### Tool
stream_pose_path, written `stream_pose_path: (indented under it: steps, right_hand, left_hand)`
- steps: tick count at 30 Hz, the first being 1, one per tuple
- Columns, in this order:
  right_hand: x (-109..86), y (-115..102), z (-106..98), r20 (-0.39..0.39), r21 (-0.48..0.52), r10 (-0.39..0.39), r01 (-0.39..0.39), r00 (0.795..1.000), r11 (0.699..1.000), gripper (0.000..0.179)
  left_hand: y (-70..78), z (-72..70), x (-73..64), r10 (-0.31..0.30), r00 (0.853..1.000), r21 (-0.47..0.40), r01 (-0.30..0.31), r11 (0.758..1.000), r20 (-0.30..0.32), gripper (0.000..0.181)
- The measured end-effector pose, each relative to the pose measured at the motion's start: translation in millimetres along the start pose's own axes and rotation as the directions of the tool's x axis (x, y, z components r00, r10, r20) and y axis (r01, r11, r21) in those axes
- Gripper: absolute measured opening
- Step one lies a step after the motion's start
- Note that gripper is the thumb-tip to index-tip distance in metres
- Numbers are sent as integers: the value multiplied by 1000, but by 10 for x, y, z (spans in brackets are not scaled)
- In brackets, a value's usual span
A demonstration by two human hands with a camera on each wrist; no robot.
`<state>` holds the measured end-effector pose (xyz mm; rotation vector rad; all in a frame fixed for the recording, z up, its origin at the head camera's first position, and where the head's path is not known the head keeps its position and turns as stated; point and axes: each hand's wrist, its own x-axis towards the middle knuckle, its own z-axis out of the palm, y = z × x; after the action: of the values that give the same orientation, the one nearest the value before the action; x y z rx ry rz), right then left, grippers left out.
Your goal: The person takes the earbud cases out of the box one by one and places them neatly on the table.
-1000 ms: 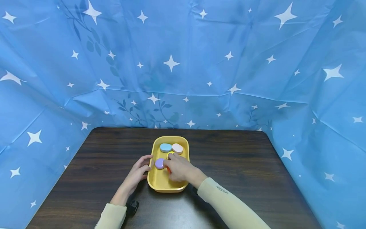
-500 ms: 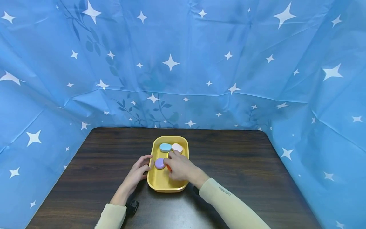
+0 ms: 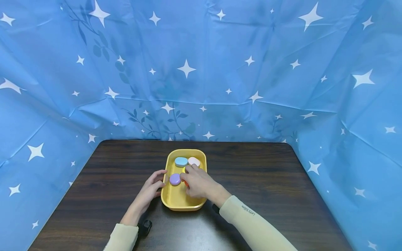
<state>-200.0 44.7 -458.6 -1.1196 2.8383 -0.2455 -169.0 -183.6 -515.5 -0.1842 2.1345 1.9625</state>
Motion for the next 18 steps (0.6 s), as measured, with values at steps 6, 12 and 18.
stream_pose_path:
  steps: [6, 12, 18]
  right_hand:
    - [-21, 14, -5, -6, -3, -5, 5, 1000, 1000, 29]
    - [-45, 40, -11, -31, -10, -17, 16, 999, 1000, 29]
    - [-66, 48, -56, -48, -29, -21, 19, 999, 999, 29]
  left_hand:
    - [-7, -3, -1, -1, 1000, 9, 1, 1000, 1, 51]
    - [13, 2, -7, -8, 1000, 7, 8, 1000, -1, 52]
    - [35, 0, -13, 0, 1000, 15, 0, 1000, 7, 52]
